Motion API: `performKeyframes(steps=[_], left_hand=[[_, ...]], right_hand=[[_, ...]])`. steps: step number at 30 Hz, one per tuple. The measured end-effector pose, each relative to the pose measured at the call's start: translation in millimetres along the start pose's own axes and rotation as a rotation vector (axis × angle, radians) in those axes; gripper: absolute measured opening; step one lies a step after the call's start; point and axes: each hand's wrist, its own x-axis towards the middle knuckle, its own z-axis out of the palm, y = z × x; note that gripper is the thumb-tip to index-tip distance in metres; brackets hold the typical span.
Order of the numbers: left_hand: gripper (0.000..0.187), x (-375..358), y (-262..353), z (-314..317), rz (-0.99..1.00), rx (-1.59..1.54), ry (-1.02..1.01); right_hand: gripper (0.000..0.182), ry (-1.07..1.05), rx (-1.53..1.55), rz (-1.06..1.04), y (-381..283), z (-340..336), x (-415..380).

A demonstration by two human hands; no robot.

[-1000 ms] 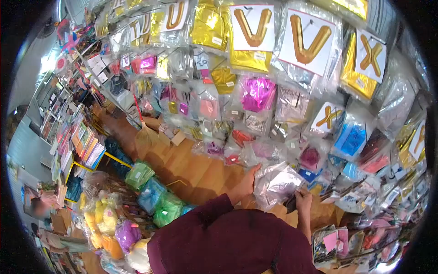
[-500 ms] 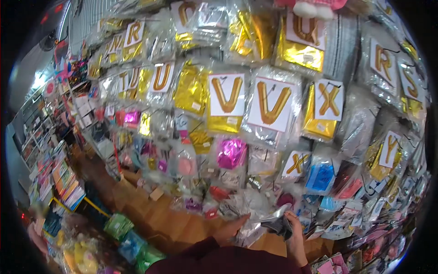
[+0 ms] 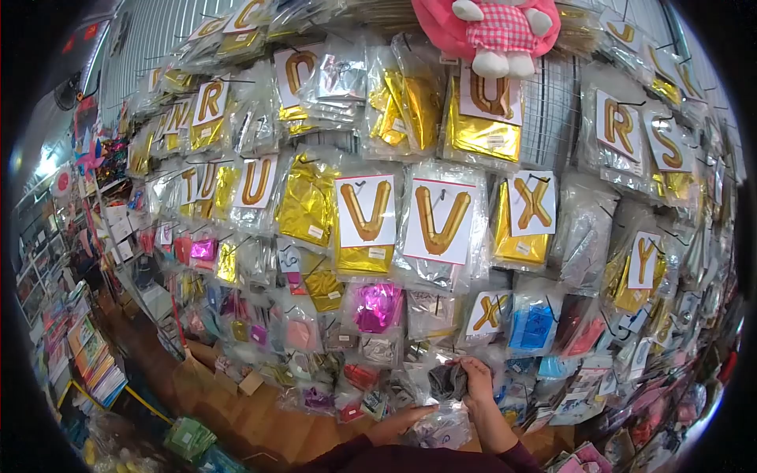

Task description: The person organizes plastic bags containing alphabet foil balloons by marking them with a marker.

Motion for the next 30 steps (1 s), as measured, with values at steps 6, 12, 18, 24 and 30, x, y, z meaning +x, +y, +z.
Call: performKeyframes(steps=[6, 12, 18, 24, 30], left_hand=[[0.037, 23, -77, -4, -0.664, -0.928, 0.437], [0.037, 25, -108, 4, -0.635, -0.735, 0.495], [0.043, 29, -64, 1, -0.859, -0.430, 0.253], [0.041, 2, -95, -2, -0.508, -0.060, 0.149], [0.038, 4, -126, -6, -0.669, -0.295, 0.341]], right_hand=[[0.024, -0.047, -1.203, -0.970, -23, 19, -37], [0.039, -0.316, -1.699, -0.781, 32, 10, -49], [0.037, -0.300, -1.409, -0.548, 28, -36, 1], [0.040, -0.178, -1.374, -0.355, 14, -18, -14], [0.041, -0.212, -1.596, -0.712, 23, 28, -54]])
